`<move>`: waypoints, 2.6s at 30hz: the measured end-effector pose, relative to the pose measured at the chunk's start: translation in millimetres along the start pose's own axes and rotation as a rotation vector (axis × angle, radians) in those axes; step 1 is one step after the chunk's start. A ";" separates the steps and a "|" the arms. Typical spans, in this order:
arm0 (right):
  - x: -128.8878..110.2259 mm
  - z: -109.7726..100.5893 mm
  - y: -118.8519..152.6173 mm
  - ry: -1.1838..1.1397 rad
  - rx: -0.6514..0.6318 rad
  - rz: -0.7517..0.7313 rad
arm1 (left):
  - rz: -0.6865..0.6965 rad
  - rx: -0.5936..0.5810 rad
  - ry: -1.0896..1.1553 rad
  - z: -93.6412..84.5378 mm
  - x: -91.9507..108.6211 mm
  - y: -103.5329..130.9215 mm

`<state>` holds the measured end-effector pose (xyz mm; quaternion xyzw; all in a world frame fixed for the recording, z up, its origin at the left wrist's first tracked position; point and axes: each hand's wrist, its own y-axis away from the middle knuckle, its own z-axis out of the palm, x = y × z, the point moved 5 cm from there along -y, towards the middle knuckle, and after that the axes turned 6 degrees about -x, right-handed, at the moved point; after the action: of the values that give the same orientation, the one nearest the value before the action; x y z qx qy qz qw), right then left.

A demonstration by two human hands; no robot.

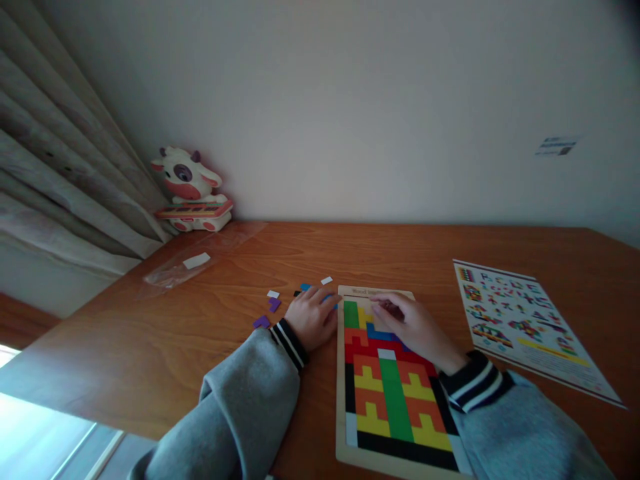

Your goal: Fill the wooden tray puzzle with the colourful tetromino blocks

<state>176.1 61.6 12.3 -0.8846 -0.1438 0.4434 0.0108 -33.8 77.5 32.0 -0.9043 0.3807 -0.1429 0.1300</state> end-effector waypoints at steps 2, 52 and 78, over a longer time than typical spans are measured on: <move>1.3 -8.3 1.9 0.002 0.044 0.030 | -0.099 0.003 -0.038 -3.4 -18.7 1.7; 6.6 9.6 -37.4 -0.070 0.066 0.011 | 0.049 0.096 0.127 15.0 3.6 -26.6; -1.1 -2.0 -14.2 0.039 0.019 -0.024 | 0.102 -0.004 -0.008 -21.6 -48.9 -1.7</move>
<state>173.5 75.1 16.5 -0.8911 -0.1498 0.4274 0.0274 -73.2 111.4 44.8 -0.8846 0.4260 -0.1317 0.1367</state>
